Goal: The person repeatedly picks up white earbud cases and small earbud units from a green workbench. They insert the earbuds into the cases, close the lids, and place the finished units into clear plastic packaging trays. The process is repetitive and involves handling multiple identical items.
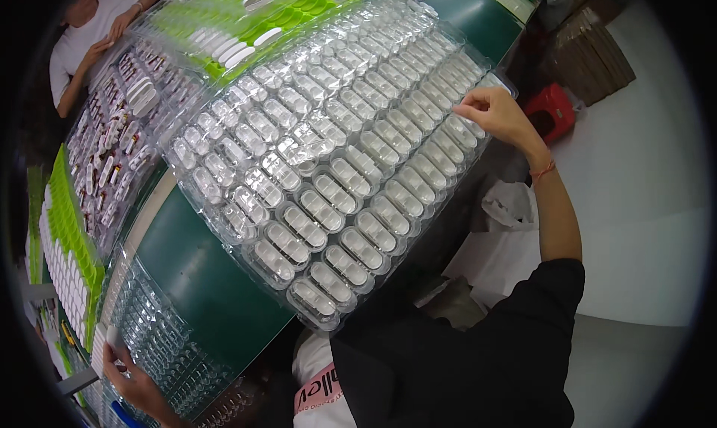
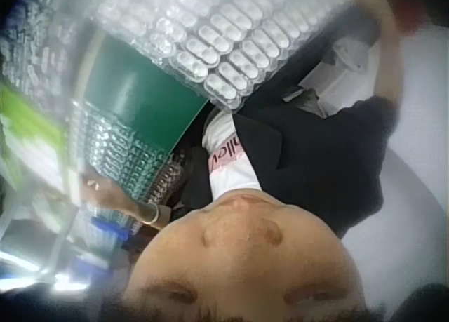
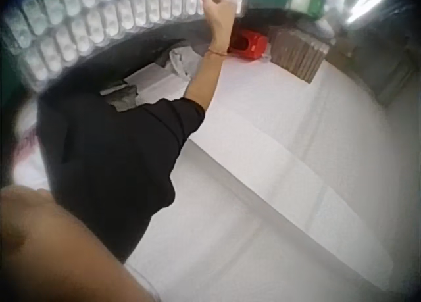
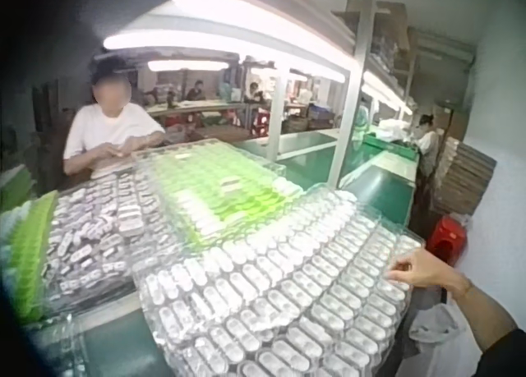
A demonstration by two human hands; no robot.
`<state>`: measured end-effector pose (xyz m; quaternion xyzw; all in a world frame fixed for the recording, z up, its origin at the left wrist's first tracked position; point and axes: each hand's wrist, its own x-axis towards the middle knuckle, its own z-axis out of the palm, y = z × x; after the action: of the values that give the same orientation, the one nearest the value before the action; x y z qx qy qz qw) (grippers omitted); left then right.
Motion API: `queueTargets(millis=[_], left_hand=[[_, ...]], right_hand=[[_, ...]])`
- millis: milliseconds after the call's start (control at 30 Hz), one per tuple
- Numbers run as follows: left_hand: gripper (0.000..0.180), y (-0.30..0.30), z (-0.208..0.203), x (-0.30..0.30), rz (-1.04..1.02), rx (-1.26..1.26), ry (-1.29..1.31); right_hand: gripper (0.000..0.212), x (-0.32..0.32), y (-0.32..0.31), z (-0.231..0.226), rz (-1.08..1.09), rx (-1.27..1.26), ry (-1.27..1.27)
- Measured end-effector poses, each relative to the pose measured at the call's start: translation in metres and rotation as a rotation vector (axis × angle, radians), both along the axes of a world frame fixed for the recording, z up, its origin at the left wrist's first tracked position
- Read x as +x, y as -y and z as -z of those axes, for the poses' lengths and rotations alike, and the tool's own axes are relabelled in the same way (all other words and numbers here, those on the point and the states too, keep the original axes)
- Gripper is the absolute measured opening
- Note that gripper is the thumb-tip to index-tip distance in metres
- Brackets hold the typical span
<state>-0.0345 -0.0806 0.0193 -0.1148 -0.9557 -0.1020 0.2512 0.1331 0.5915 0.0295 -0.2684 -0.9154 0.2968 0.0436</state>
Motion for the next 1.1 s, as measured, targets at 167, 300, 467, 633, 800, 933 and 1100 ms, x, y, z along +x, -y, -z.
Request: queueTargets(millis=[167,300,467,633,800,933,1100], left_hand=[[0.03,-0.014,-0.015,0.003,0.041,0.013,-0.053],[0.03,-0.053,-0.029,0.048,0.145,-0.013,-0.159],[0.038,-0.08,0.0,0.104,0.059,0.808,0.11],[0.044,-0.134,0.015,0.121,0.317,1.559,0.816],[0.04,-0.144,0.026,0.113,0.348,1.645,0.785],[0.041,-0.152,0.038,0.099,0.26,1.688,0.556],[0.041,-0.161,0.05,0.093,0.257,1.66,0.465]], right_hand=[[0.019,0.013,0.015,0.02,-0.044,0.362,0.11],[0.015,0.015,0.008,0.023,-0.137,0.448,-0.082],[0.011,-0.058,0.094,-0.003,-0.108,-0.179,-0.225],[0.021,-0.112,0.21,-0.006,-0.326,-0.9,-0.26],[0.031,-0.142,0.284,0.015,-0.698,-0.984,-0.156],[0.023,-0.144,0.32,0.032,-0.774,-0.965,-0.096],[0.022,-0.143,0.331,0.037,-0.942,-0.795,-0.174]])
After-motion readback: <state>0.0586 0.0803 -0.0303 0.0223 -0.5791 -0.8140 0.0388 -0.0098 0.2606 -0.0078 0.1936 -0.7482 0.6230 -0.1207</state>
